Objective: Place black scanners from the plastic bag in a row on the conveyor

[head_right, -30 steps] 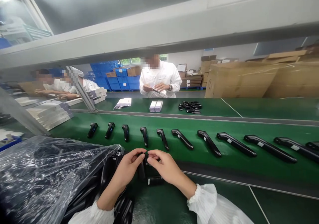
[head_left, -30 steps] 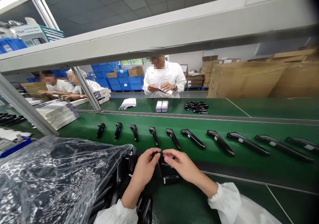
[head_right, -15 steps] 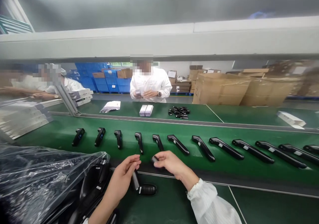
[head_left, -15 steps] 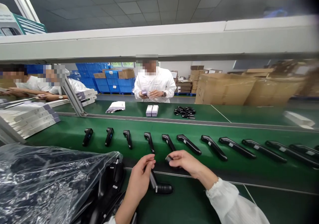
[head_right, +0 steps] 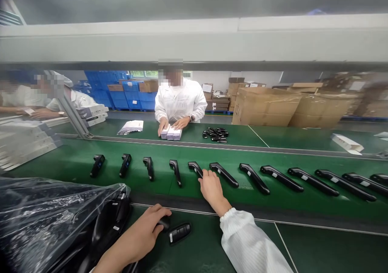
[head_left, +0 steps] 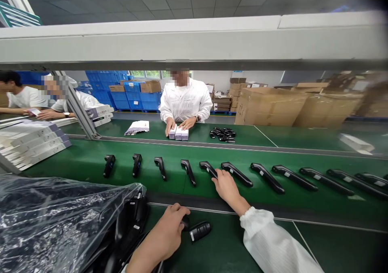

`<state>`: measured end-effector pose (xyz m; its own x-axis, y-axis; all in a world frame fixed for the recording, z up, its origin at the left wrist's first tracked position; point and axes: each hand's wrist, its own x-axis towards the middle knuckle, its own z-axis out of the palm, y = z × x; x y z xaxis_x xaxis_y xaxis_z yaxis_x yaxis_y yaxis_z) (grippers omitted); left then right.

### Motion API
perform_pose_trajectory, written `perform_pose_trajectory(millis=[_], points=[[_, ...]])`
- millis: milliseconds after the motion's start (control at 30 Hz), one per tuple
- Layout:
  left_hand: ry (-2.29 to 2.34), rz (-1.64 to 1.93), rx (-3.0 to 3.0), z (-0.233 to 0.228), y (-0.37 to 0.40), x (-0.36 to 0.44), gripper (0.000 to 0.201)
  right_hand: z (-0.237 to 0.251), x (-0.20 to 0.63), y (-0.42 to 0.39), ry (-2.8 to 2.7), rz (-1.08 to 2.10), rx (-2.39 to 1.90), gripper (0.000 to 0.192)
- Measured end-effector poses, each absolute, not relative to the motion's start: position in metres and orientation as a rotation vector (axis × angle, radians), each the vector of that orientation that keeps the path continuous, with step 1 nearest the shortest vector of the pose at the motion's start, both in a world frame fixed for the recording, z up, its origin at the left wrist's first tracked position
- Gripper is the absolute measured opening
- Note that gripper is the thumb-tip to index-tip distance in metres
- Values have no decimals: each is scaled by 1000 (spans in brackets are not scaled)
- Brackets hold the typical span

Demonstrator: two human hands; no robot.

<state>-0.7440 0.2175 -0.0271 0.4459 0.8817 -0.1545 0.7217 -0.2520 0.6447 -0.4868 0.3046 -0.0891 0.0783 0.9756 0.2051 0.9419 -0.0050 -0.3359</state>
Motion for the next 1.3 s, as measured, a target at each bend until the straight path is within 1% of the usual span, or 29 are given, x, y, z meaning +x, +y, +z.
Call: perform_pose_trajectory(millis=[67, 100, 133, 167, 267, 300, 367, 467, 533, 567, 667, 733, 833, 933, 967, 1033, 1100, 1133, 1167, 1200, 1300], points=[[1390, 444, 1983, -28, 223, -743, 30, -81, -489, 299, -1803, 88, -1895, 39], [1408, 551, 1925, -30, 226, -741, 29, -77, -492, 293, -1753, 129, -1793, 39], [1418, 666, 1859, -32, 229, -738, 30, -72, -499, 286, -1706, 235, -1662, 39], [1426, 778, 1797, -35, 230, -733, 33, -68, -508, 278, -1662, 411, -1511, 38], [1409, 988, 1738, -43, 227, -716, 41, -54, -545, 248, -1446, 1103, -1091, 38], [1392, 1010, 1751, -45, 223, -711, 42, -50, -557, 239, -1338, 1264, -1007, 37], [1366, 990, 1775, -44, 214, -705, 43, -43, -574, 226, -1144, 1431, -918, 34], [1428, 838, 1851, -33, 201, -704, 57, -41, -572, 231, -1078, 1387, -954, 32], [1520, 623, 1962, -22, 196, -704, 69, -48, -554, 250, -1215, 1204, -1085, 37], [1548, 461, 2014, -17, 194, -703, 72, -53, -544, 261, -1317, 1074, -1172, 39], [1492, -43, 2107, -6, 191, -696, 68, -74, -520, 290, -1626, 706, -1417, 41], [1430, -178, 2146, -4, 190, -690, 64, -88, -514, 300, -1775, 523, -1562, 44], [1432, -94, 2235, -6, 190, -688, 53, -100, -516, 307, -1903, 290, -1781, 46], [1489, 106, 2236, -9, 191, -698, 34, -102, -518, 313, -1969, 143, -1926, 38], [1507, 178, 2218, -9, 193, -703, 31, -100, -517, 315, -1989, 118, -1949, 35], [1540, 289, 2187, -7, 199, -717, 28, -94, -517, 316, -1993, 60, -1983, 34], [1582, 367, 2162, -1, 205, -732, 24, -82, -519, 311, -1936, 9, -1955, 38], [1599, 395, 2145, 2, 208, -738, 23, -74, -521, 306, -1914, 34, -1885, 41], [1608, 418, 2123, 5, 211, -744, 22, -65, -524, 299, -1919, 128, -1770, 43], [1608, 442, 2100, 8, 213, -749, 22, -55, -528, 291, -1952, 304, -1616, 44], [1544, 530, 2009, 10, 217, -755, 25, -26, -544, 267, -2092, 1051, -1101, 41]])
